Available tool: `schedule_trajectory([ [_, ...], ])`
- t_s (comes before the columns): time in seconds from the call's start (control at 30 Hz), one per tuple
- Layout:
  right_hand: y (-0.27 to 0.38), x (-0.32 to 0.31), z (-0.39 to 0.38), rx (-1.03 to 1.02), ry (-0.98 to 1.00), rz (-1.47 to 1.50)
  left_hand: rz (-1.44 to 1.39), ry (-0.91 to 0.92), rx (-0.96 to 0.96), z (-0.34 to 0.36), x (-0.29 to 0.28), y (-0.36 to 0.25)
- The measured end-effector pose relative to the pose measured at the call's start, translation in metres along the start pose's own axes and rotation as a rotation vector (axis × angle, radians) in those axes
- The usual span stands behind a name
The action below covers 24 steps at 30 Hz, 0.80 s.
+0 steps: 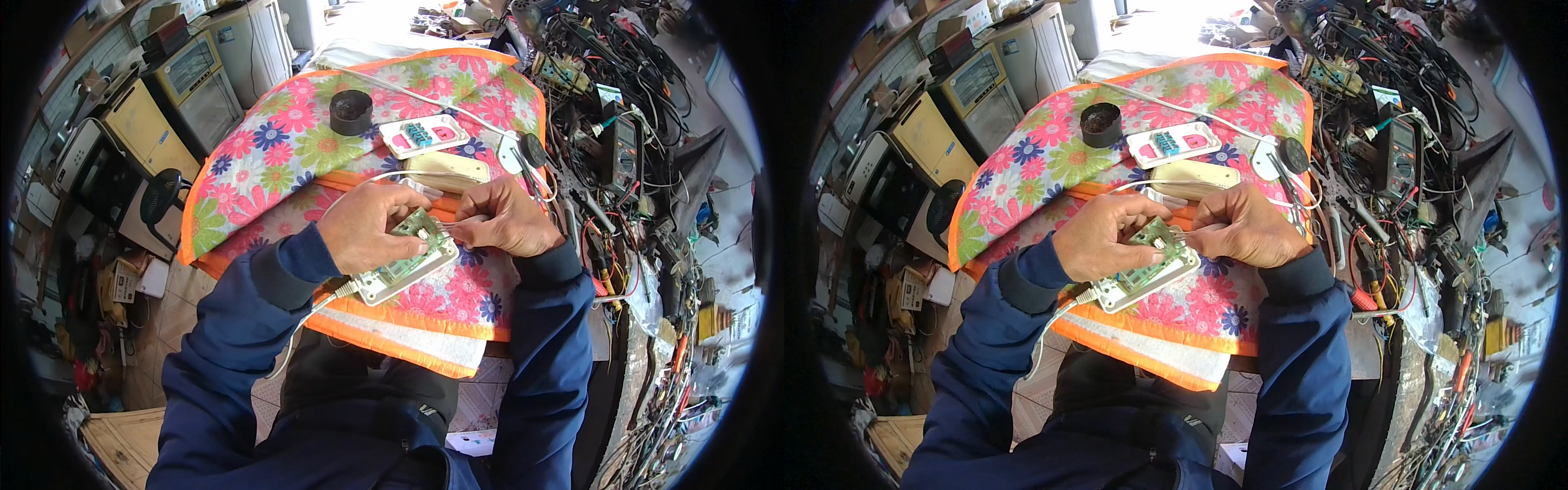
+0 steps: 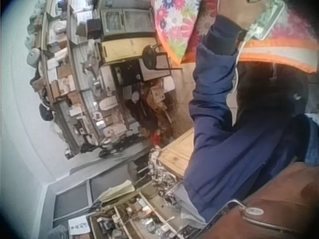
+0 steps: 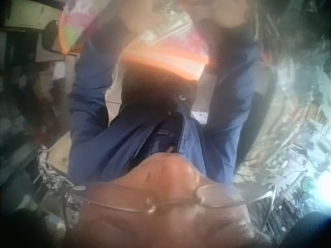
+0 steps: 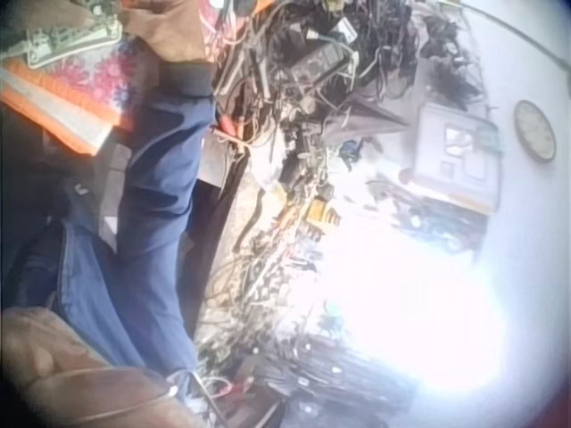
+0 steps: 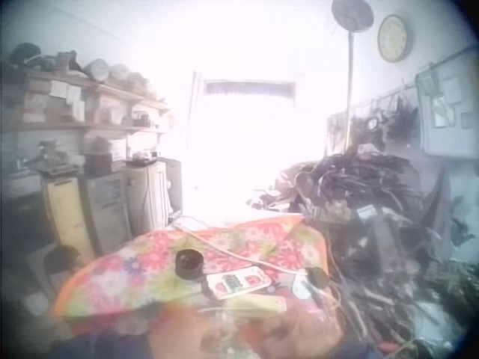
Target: The person repairs a small electronic device by stripping wires with pliers, inserting them into a circuit board, and soldering the connections. The person uses a soldering iron and pliers to complete the task.
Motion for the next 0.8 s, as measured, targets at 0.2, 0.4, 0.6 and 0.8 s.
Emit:
schedule_trajectory([
  [0.2, -0.0013, 0.0007, 0.001, 0.005, -0.023, -0.036, -0.005, 0.001, -0.005, 0.0009, 0.0005, 0.001],
  [0.4, 0.0021, 0.0037, 0.0019, 0.003, -0.017, -0.041, 0.005, -0.001, -0.005, 0.0007, -0.0002, 0.0032],
  [0.6, -0.0022, 0.0031, 0.0027, -0.022, -0.012, -0.003, 0.011, 0.002, -0.023, 0.001, 0.0008, 0.0011],
  [0.8, -0.0014, 0.0071, 0.0054, -0.077, 0.021, 0.114, -0.02, -0.069, 0.086, 0.0015, -0.0018, 0.0015],
])
Point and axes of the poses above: each hand's wrist, its own z-axis towards the middle knuckle, its own x-axis out of the palm, y = z × x, the point moved 7 cm from there along z, towards the middle knuckle, and after that the axes turned 9 degrees about y, right-handed, at the moved point
